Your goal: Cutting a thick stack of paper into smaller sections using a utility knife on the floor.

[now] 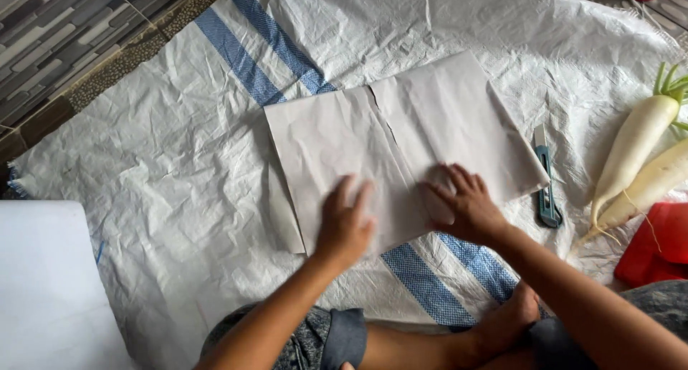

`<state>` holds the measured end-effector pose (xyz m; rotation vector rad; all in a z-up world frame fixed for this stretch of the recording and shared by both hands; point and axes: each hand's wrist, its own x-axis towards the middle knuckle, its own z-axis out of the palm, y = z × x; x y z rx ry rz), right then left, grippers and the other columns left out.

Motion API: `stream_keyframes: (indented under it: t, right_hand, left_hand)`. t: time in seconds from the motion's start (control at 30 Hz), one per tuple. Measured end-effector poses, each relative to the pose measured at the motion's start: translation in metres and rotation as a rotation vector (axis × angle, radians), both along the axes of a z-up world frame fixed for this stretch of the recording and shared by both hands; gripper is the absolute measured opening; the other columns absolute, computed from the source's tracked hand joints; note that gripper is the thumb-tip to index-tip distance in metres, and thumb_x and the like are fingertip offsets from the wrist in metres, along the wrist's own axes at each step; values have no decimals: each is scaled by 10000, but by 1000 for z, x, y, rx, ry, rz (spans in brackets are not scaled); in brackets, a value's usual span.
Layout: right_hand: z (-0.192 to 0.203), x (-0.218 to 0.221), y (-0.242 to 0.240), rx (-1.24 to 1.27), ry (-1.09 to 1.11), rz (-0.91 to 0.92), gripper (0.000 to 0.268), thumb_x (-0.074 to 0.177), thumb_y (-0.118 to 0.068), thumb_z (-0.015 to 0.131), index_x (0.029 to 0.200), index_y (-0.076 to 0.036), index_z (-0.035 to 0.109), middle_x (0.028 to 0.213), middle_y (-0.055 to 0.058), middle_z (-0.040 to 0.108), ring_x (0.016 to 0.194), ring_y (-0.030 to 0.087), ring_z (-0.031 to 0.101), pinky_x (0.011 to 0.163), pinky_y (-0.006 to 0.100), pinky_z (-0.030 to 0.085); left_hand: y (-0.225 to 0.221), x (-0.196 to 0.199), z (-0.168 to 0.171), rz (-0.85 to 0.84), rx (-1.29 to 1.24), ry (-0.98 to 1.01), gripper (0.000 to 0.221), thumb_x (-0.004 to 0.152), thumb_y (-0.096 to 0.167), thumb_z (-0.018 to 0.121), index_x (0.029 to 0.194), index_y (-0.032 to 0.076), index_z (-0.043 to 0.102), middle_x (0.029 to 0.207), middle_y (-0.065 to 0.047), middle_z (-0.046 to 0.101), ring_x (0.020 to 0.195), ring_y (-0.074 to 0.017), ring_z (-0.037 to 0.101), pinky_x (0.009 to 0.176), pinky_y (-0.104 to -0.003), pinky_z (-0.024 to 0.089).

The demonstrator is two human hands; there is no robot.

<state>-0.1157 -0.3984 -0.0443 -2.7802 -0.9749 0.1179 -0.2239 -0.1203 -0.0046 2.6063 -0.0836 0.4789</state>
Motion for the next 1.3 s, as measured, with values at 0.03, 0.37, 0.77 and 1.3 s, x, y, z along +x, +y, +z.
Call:
stream_keyframes:
  t: [0.03, 0.37, 0.77, 1.3]
  right_hand:
    - [3, -5, 5, -93, 93, 9, 1016, 664, -519, 870, 1554, -331, 418, 1659, 124, 287, 1507, 425, 302, 1144, 669, 343]
    - [-20, 2, -17, -98, 96, 112, 611, 854, -364, 717, 1435, -252, 569, 1574, 95, 449, 1492, 377, 400, 1069, 615, 461]
    - [-23, 47, -75, 365, 174, -224, 423, 877, -302, 789, 1275, -174, 728, 1197, 124, 718, 1151, 379, 671, 979, 515, 541]
    - [-18, 78, -153, -53, 300, -984, 353, 1046, -457, 668, 1115, -115, 725, 824, 148, 784, 938, 323, 701, 683, 498, 546]
  left_hand:
    - [-16, 5, -3, -157, 55, 94, 780, 719, 133, 821, 1445, 102, 541, 1439, -288, 466, 1346, -489, 486, 1049, -656, 417]
    - [-84, 18, -63, -273, 239, 458, 582, 869, 389, 712, 1408, 270, 529, 1645, -174, 259, 1537, -481, 206, 1088, -824, 234]
    - [-75, 15, -59, -265, 153, 349, 509, 935, 531, 548, 1334, 215, 550, 1547, -174, 393, 1498, -448, 311, 1080, -784, 262]
    - [-84, 86, -59, -17, 73, 400, 478, 973, 431, 485, 1343, 140, 566, 1601, -223, 326, 1439, -414, 333, 1114, -734, 219]
